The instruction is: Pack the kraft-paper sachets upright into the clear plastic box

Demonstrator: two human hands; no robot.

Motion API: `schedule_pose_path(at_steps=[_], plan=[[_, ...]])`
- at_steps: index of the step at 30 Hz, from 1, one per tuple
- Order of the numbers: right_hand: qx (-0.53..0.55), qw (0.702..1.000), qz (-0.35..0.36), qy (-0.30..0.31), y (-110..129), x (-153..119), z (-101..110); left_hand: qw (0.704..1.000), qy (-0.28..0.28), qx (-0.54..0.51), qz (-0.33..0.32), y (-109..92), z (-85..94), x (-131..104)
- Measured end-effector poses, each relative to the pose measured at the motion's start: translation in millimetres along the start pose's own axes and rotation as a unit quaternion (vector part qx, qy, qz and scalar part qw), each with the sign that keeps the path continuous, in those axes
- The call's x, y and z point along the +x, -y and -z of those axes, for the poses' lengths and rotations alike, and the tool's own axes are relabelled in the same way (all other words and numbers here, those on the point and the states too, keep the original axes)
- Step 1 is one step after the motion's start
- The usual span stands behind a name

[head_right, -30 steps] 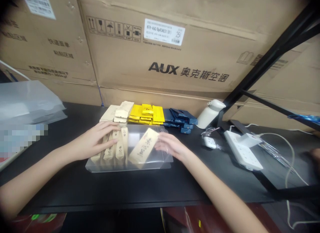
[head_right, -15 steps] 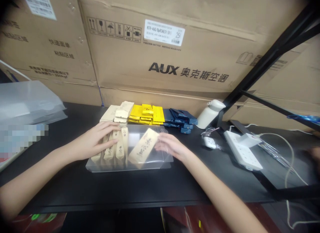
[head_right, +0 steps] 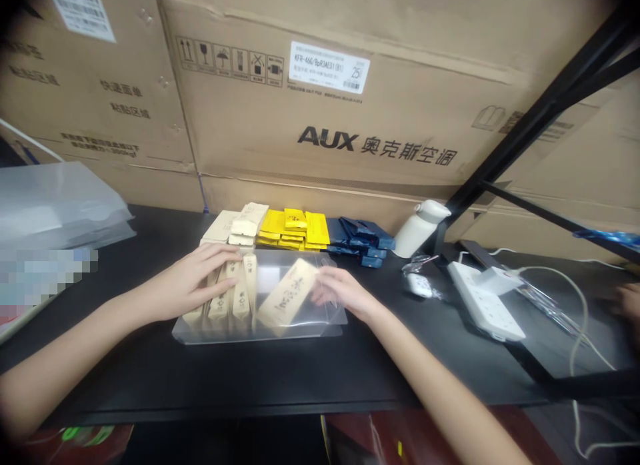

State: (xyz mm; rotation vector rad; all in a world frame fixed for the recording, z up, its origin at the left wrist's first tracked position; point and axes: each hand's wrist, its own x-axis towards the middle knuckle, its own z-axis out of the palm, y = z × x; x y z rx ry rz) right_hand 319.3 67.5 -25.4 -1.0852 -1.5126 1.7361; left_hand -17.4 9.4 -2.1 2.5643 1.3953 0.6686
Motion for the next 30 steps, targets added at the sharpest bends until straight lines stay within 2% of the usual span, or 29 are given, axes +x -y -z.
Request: schedule_pose_path(at_steps=[7,30], plan=[[-0.062,0.998,0.015,-0.003,-1.8,1.2,1.0,1.000,-0.001,-0.004,0.001,-3.2,1.7,0.8],[-0.088,0.996,0.020,0.012,1.2,-1.1,-1.4,1.000,-0.005,-0.006,0.002,-4.1,1.8,1.3]])
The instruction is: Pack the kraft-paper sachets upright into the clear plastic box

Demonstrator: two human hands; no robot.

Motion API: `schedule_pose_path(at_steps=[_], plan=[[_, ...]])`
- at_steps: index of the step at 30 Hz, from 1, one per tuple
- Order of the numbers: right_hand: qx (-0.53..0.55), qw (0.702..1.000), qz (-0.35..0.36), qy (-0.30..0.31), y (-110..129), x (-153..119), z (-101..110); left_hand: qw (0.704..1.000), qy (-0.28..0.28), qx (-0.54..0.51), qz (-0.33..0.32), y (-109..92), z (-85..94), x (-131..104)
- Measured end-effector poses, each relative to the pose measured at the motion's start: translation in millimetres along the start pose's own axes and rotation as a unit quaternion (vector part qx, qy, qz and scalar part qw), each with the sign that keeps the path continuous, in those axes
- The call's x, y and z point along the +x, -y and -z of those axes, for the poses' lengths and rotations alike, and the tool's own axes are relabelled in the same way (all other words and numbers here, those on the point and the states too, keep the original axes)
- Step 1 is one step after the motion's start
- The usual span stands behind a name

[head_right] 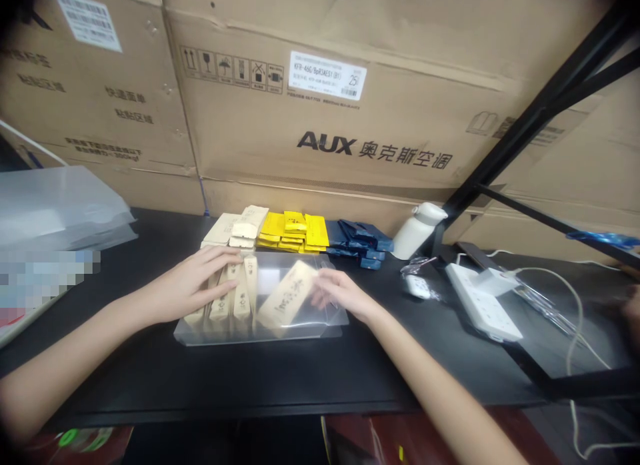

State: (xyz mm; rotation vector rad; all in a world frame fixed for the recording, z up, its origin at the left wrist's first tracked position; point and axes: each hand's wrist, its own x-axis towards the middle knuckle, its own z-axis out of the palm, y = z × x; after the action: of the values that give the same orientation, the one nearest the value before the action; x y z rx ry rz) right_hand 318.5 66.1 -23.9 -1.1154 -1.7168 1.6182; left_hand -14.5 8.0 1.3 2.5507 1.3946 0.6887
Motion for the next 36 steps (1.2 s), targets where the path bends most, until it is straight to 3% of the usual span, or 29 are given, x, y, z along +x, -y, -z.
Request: schedule_pose_path(at_steps=[14,36], plan=[[-0.028,0.999,0.021,0.006,2.8,-1.3,-2.7,1.000,-0.009,-0.010,0.000,-0.5,-0.5,-0.2],[0.055,0.998,-0.001,-0.036,-1.6,1.5,-2.0,1.000,-0.004,-0.011,0.001,1.1,-0.9,-1.2]])
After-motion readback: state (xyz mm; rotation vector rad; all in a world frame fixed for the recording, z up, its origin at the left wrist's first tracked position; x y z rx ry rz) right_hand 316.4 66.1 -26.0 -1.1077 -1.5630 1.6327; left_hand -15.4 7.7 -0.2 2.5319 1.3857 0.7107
